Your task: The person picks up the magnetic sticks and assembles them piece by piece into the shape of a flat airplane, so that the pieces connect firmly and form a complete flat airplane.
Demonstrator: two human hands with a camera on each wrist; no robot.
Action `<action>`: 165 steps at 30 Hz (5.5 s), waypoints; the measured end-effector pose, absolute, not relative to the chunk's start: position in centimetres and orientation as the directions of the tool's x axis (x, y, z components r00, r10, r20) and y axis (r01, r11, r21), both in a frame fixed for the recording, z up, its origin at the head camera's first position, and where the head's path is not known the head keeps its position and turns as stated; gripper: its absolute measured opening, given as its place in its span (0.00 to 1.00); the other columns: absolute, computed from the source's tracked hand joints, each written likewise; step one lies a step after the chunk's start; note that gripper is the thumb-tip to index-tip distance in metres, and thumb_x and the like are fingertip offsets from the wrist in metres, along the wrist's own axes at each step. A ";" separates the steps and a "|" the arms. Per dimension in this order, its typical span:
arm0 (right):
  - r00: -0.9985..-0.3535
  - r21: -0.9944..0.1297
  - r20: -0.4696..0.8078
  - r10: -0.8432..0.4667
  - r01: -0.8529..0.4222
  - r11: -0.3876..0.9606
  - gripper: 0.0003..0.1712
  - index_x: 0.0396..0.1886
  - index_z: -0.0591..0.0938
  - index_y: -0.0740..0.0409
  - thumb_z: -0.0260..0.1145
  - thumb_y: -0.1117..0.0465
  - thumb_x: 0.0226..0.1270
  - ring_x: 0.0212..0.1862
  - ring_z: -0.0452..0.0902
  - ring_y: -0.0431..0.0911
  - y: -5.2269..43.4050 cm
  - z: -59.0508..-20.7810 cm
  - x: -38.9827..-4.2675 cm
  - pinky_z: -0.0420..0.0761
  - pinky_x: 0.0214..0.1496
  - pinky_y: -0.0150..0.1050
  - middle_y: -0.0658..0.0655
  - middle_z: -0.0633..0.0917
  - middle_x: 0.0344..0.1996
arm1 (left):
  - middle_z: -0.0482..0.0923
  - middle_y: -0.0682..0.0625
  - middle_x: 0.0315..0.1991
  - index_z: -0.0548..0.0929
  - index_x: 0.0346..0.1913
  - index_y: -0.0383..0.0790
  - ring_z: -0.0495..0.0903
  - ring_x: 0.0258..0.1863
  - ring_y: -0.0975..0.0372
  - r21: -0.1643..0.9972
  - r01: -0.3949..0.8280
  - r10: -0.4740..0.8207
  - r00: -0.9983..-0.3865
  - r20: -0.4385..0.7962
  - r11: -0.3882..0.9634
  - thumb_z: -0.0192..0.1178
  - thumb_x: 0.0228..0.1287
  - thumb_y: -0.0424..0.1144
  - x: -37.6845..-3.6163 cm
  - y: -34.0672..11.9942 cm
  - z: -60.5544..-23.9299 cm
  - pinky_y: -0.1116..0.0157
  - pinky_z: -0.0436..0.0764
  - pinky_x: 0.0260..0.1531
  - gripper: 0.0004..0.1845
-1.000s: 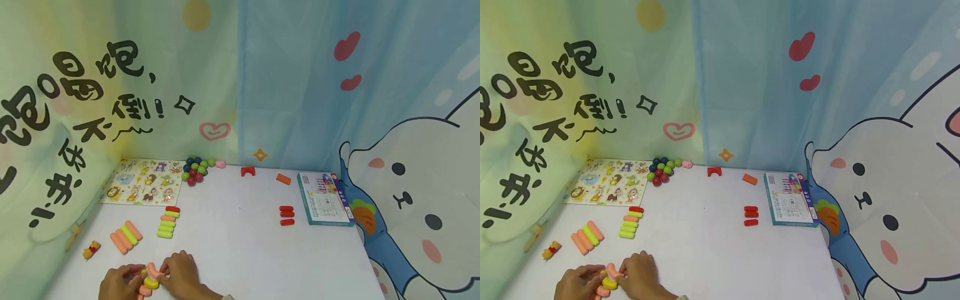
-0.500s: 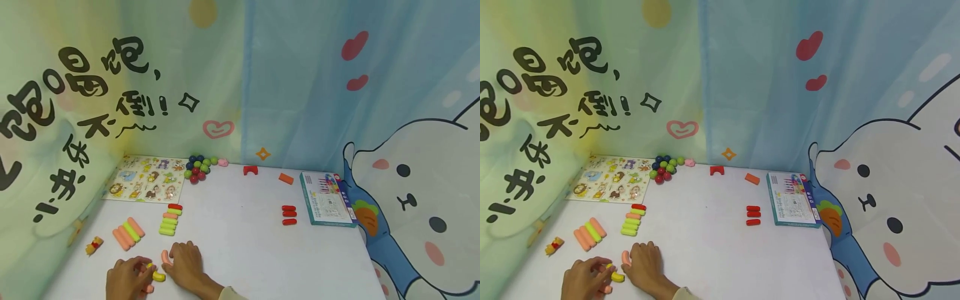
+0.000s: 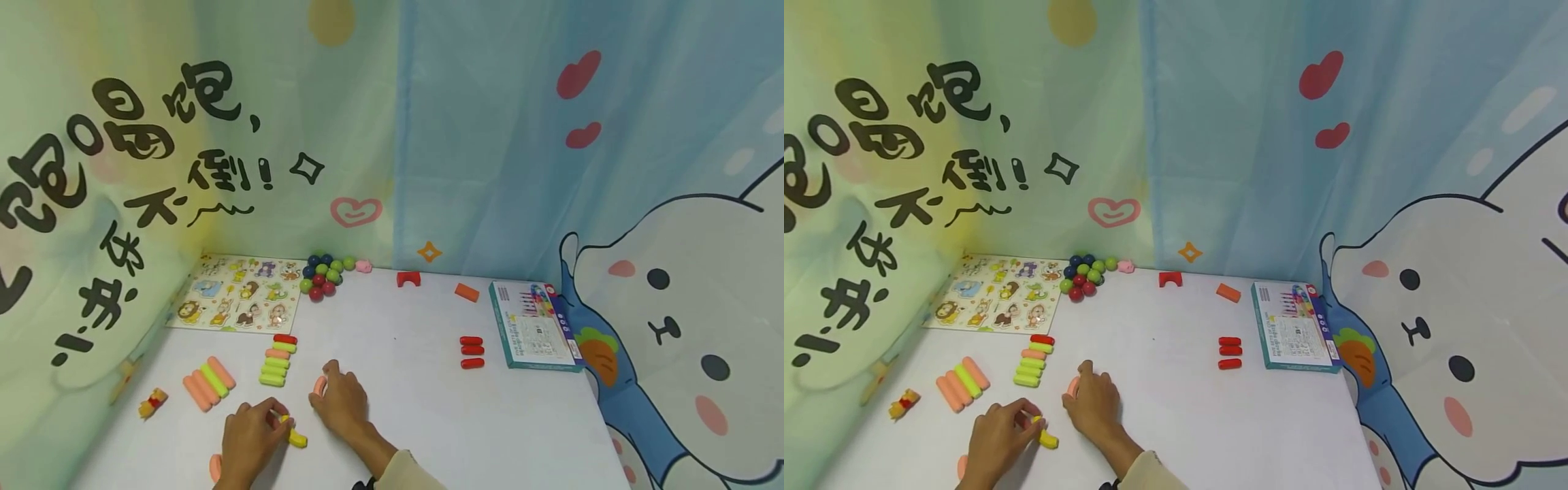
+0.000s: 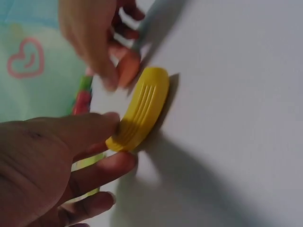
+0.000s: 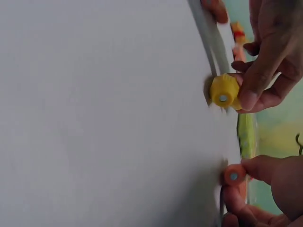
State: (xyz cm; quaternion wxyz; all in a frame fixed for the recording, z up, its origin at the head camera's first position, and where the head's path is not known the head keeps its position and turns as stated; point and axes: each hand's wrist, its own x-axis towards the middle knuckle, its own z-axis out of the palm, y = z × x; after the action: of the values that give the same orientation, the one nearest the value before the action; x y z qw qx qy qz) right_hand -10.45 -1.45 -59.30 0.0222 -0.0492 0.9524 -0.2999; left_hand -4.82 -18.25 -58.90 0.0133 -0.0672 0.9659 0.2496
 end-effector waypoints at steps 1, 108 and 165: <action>-0.994 -0.578 -0.020 -0.105 -0.074 0.813 0.28 0.56 0.81 0.53 0.82 0.50 0.60 0.33 0.76 0.43 -1.1 -59.3 -10.8 0.71 0.32 0.37 0.49 0.84 0.28 | 0.76 0.61 0.21 0.88 0.33 0.50 0.68 0.28 0.62 0.489 -0.121 -0.117 -0.992 -0.039 0.864 0.79 0.56 0.44 -5.0 -17.7 -59.0 0.60 0.62 0.33 0.09; -0.892 -0.583 -0.098 -0.441 -0.307 0.752 0.10 0.43 0.92 0.49 0.82 0.62 0.61 0.44 0.76 0.41 6.5 -59.4 -19.3 0.79 0.54 0.40 0.48 0.87 0.38 | 0.83 0.50 0.31 0.92 0.41 0.46 0.78 0.23 0.59 0.597 -0.117 -0.321 -0.914 0.248 0.794 0.79 0.60 0.49 -10.1 -10.5 -62.0 0.62 0.72 0.22 0.13; -0.787 -0.407 0.030 -0.616 -0.572 0.712 0.28 0.76 0.77 0.36 0.67 0.54 0.79 0.64 0.76 0.43 -0.2 -59.0 -19.9 0.78 0.63 0.40 0.45 0.78 0.75 | 0.87 0.51 0.36 0.92 0.44 0.46 0.83 0.29 0.58 0.590 -0.172 -0.333 -0.927 0.175 0.789 0.78 0.62 0.44 -8.7 -12.5 -61.6 0.58 0.77 0.27 0.10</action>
State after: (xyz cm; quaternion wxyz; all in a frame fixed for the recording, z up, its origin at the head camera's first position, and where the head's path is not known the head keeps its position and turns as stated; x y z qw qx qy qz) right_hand -19.89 -0.17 -58.99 0.0540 -0.3216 0.9236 -0.2015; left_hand -8.66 -12.54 -61.56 -0.1360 -0.1349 0.9360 0.2954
